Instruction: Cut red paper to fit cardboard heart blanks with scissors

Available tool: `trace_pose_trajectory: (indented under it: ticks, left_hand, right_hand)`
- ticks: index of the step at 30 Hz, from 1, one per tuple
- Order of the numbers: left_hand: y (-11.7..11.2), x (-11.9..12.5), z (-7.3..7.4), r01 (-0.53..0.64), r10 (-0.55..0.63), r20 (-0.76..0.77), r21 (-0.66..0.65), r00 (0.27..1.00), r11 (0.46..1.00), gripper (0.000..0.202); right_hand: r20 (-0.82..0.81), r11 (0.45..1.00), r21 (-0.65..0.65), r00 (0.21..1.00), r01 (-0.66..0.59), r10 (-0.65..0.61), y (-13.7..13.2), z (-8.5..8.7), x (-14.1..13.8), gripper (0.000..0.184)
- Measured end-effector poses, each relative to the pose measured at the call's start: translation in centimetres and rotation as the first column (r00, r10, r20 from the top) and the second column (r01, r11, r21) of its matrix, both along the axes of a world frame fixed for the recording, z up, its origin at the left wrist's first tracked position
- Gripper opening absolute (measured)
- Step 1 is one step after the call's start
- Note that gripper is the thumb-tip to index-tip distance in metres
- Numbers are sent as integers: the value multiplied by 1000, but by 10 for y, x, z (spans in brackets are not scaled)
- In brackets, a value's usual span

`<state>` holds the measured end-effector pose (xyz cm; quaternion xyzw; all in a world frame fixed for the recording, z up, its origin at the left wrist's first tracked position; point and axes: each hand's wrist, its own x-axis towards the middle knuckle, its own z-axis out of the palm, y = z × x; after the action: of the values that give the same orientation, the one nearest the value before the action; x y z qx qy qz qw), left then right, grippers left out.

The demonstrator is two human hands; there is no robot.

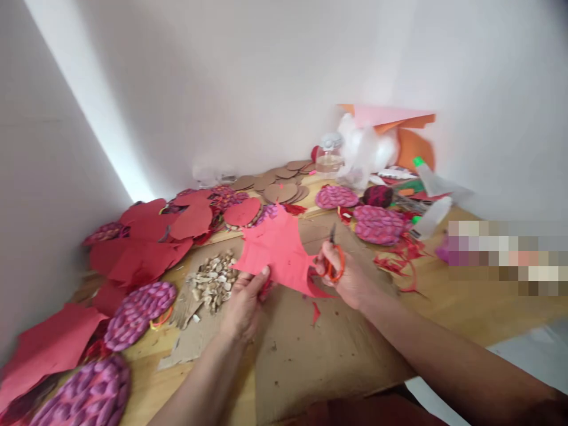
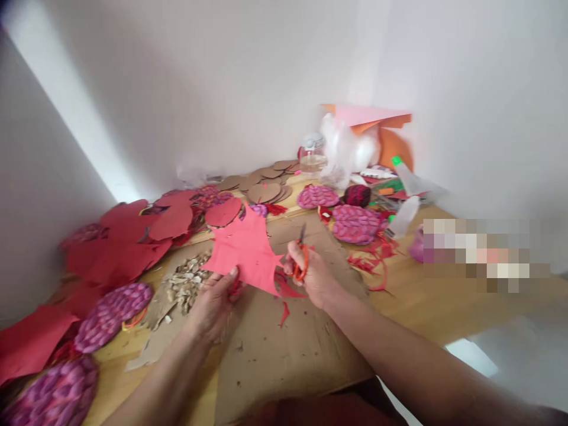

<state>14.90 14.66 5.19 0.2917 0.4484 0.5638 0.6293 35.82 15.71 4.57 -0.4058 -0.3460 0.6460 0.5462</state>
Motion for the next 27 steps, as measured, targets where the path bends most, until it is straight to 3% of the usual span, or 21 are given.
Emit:
trace_pose_trajectory:
  ticks: [6,15,20,27]
  left_hand:
    - [0,-7,-13,18,-15,-40,73,999,997,33]
    - [-3,-4,-16,114,-106,-116,67,988,991,36]
    - [-4,-4,-14,162,-150,-137,82,979,983,39]
    - [-6,-5,-15,236,-209,-246,83,946,968,37]
  right_hand:
    - [64,999,1,997,34,-34,1,-3,-3,47]
    - [200,996,-56,977,-68,78,-2,18,-25,36]
    - [139,994,-112,990,-20,36,2,9,-23,40]
    - [207,998,-45,978,39,-29,9,0,-12,40]
